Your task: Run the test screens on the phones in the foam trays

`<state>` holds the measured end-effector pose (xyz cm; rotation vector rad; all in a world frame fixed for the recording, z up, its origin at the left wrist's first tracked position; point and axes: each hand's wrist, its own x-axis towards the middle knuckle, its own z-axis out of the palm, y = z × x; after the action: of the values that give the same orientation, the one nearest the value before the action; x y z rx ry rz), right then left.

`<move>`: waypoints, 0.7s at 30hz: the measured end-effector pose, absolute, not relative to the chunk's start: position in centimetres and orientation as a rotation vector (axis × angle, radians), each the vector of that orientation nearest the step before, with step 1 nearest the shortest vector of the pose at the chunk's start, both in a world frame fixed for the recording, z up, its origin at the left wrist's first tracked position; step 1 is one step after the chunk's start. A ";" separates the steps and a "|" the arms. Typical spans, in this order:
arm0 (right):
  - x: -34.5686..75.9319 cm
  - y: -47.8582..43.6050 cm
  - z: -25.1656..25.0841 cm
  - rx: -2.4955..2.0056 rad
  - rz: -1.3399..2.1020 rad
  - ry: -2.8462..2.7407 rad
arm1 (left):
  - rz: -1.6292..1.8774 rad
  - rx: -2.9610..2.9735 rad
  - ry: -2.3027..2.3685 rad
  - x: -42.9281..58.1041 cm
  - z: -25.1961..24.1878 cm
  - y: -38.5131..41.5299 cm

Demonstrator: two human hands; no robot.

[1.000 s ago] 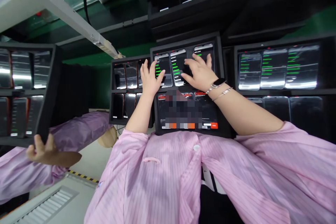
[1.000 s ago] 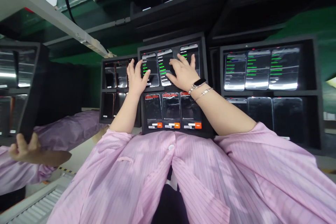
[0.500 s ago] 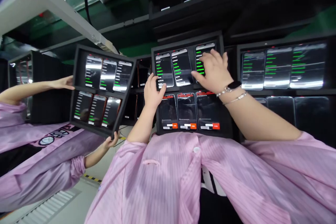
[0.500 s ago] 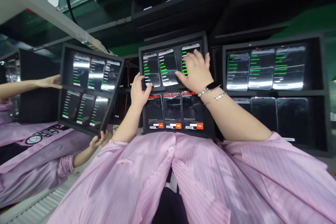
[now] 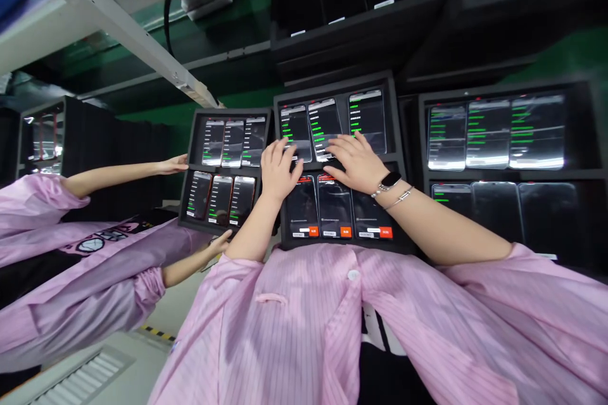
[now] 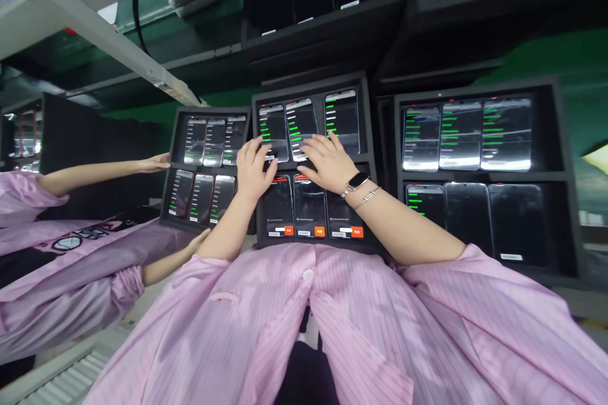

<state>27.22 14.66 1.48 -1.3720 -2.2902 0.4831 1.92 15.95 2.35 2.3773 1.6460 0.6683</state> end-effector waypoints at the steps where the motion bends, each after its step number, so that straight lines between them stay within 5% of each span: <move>1: 27.2 14.6 1.5 -1.365 0.464 -2.293 | 0.632 2.422 1.585 2.0 2.5 15.9; 21: 26.6 15.6 0.7 -1.352 0.406 -2.345 | 0.490 2.458 1.577 2.1 2.0 17.5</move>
<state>26.61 15.63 0.68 -1.3518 -2.3446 0.4055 2.06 17.46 1.99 2.4576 1.5770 0.4899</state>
